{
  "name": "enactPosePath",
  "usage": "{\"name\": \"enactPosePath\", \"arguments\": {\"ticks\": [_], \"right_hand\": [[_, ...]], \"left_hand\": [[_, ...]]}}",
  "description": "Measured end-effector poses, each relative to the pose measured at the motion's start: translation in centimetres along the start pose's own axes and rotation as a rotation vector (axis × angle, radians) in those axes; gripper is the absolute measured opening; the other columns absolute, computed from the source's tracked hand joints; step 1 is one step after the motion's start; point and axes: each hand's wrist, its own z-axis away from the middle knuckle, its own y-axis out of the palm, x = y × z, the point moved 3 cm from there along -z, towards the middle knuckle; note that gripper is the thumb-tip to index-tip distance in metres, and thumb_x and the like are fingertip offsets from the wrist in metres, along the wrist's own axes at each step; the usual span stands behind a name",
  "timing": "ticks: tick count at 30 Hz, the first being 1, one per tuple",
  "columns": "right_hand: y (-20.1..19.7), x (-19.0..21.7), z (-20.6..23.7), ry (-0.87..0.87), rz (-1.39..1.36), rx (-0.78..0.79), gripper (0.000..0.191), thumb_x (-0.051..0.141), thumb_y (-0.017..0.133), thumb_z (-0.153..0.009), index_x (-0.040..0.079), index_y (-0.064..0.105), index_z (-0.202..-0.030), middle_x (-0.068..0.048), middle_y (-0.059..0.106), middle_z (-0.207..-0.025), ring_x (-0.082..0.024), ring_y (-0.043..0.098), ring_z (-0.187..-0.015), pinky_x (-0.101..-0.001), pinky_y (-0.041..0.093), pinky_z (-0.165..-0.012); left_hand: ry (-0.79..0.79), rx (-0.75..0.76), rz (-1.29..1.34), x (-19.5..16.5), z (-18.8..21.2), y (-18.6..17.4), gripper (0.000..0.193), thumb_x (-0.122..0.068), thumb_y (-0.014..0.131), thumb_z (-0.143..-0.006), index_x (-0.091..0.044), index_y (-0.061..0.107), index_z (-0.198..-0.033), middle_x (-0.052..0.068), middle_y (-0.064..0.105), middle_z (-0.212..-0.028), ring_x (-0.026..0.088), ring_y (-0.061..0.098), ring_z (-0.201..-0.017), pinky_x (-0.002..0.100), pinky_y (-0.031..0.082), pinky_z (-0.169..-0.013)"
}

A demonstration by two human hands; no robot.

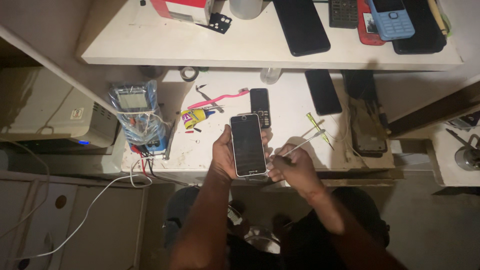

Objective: The person holds a smartphone in one hand and uses a small metal pry tool to work around the edge of the device, prying at the seam between the screen and body. They reposition the phone repeatedly and continue prying along its edges over the workbench.

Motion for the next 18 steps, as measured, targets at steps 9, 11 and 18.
{"name": "enactPosePath", "arguments": {"ticks": [9,11,18], "right_hand": [[-0.4,-0.3,-0.4,0.172,-0.17,0.024,0.014,0.005,0.065,-0.089,-0.002,0.061,-0.1,-0.018,0.071,-0.084,-0.026,0.072,-0.068,-0.0381,0.062,-0.061],[-0.4,-0.2,-0.6,0.25,-0.113,-0.014,0.015,0.008,0.066,-0.09,-0.003,0.061,-0.1,-0.018,0.07,-0.084,-0.025,0.072,-0.069,-0.0382,0.062,-0.063],[-0.3,0.2,-0.1,0.079,-0.029,0.007,0.011,0.009,0.061,-0.096,-0.002,0.059,-0.097,-0.018,0.07,-0.081,-0.024,0.072,-0.068,-0.0348,0.063,-0.062]], "left_hand": [[-0.005,0.015,0.02,0.1,-0.1,0.1,0.089,-0.071,0.032,-0.103,0.003,0.045,-0.151,0.029,0.061,-0.136,0.045,0.066,-0.118,0.062,0.053,-0.101],[0.01,-0.025,0.031,0.0,-0.2,-0.1,0.088,-0.07,0.032,-0.103,0.003,0.045,-0.151,0.03,0.061,-0.137,0.044,0.066,-0.119,0.064,0.053,-0.098],[-0.057,0.274,0.031,0.1,0.1,0.9,0.087,-0.07,0.037,-0.103,-0.001,0.046,-0.154,0.024,0.061,-0.142,0.046,0.065,-0.117,0.063,0.052,-0.103]]}}
